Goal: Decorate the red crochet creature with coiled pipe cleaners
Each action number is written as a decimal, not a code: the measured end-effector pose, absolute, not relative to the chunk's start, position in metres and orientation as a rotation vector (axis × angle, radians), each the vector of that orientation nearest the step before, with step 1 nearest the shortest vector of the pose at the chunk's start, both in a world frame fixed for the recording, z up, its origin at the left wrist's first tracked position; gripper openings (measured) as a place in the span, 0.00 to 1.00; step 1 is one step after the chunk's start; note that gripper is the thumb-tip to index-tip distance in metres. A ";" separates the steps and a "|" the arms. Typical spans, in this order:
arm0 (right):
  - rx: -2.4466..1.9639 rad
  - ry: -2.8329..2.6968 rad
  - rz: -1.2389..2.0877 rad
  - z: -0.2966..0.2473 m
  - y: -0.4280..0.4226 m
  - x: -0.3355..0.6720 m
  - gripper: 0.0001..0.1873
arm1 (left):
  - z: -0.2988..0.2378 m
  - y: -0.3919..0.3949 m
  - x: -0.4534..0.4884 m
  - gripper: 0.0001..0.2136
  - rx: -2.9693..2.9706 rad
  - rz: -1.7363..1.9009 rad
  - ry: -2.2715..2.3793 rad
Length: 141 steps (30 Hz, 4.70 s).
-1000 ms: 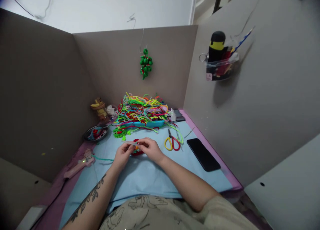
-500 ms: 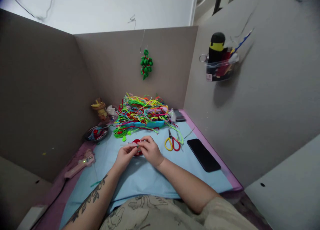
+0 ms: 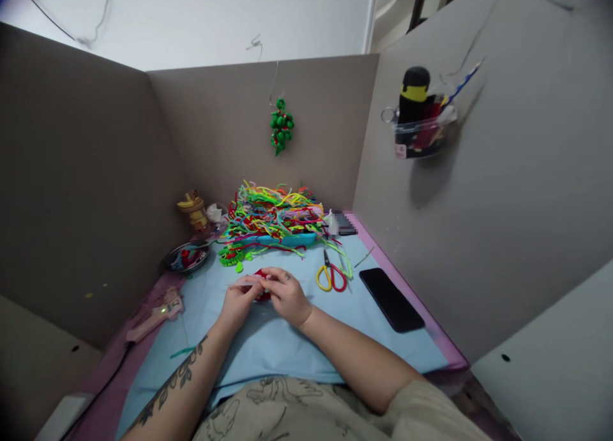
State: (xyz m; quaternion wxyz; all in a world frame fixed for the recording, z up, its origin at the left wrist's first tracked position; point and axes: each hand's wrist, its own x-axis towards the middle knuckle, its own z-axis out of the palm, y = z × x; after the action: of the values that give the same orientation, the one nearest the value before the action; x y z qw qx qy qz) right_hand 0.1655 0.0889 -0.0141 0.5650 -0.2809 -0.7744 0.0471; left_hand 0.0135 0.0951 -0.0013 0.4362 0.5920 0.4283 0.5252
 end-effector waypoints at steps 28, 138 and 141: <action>-0.816 -1.433 1.065 -0.012 0.095 0.160 0.12 | -0.018 0.097 0.011 0.10 1.988 1.372 1.045; -0.635 -1.450 1.665 -0.008 0.109 0.177 0.22 | -0.008 0.099 0.003 0.06 2.058 1.503 0.914; -0.640 -1.456 1.673 -0.009 0.108 0.176 0.21 | -0.008 0.099 0.003 0.07 2.060 1.511 0.892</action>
State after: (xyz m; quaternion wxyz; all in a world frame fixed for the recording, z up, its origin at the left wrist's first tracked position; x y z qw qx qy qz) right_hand 0.1764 0.1084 -0.0085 0.4046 -0.2536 -0.5768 0.6628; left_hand 0.0027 0.0986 -0.0079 0.2161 0.7434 0.3218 0.5451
